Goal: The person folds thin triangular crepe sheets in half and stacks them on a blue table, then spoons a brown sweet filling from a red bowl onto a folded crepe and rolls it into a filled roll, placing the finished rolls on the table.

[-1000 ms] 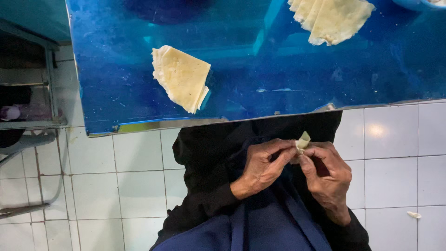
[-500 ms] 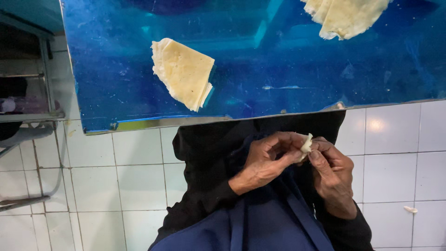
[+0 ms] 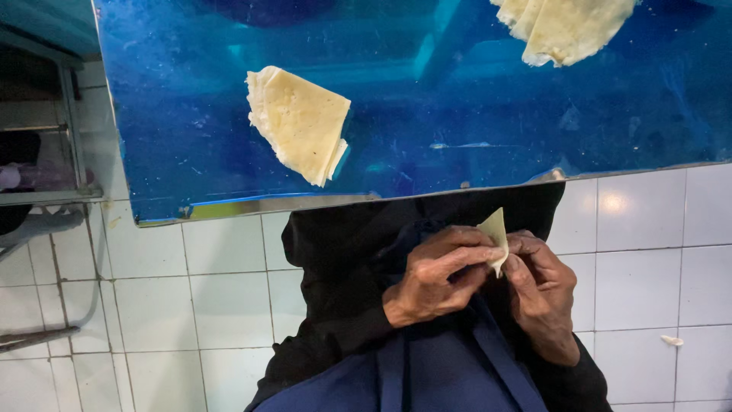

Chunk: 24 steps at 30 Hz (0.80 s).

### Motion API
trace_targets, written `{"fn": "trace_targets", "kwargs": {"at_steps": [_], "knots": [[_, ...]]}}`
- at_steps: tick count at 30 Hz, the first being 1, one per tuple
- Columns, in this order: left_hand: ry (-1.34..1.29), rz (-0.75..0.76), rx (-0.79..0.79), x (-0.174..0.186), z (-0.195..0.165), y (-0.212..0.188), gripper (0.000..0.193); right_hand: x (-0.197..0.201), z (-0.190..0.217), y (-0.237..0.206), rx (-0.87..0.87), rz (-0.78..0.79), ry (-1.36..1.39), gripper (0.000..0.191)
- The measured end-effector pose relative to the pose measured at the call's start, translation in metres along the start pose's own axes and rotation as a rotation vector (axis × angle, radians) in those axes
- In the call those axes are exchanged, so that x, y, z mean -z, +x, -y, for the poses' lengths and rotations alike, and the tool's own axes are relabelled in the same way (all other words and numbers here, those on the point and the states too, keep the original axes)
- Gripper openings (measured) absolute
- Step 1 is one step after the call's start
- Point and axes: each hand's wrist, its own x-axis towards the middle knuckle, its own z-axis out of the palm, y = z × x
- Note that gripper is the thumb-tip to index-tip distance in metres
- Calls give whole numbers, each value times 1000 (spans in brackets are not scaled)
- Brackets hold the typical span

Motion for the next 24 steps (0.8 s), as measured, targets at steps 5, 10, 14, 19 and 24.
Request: {"fn": "trace_targets", "kwargs": {"at_steps": [5, 10, 14, 19, 24], "knots": [[-54, 3, -26, 2, -1, 2, 35, -1, 2, 0, 35, 47, 106, 23], [-73, 18, -7, 2, 2, -1, 35, -1, 2, 1, 24, 16, 45, 20], [-80, 27, 59, 3, 3, -5, 31, -2, 2, 0, 30, 22, -1, 19], [-28, 27, 125, 4, 4, -6, 30, -3, 3, -1, 56, 52, 9, 23], [-57, -21, 83, 2, -2, -2, 32, -3, 3, -1, 26, 10, -37, 23]]}}
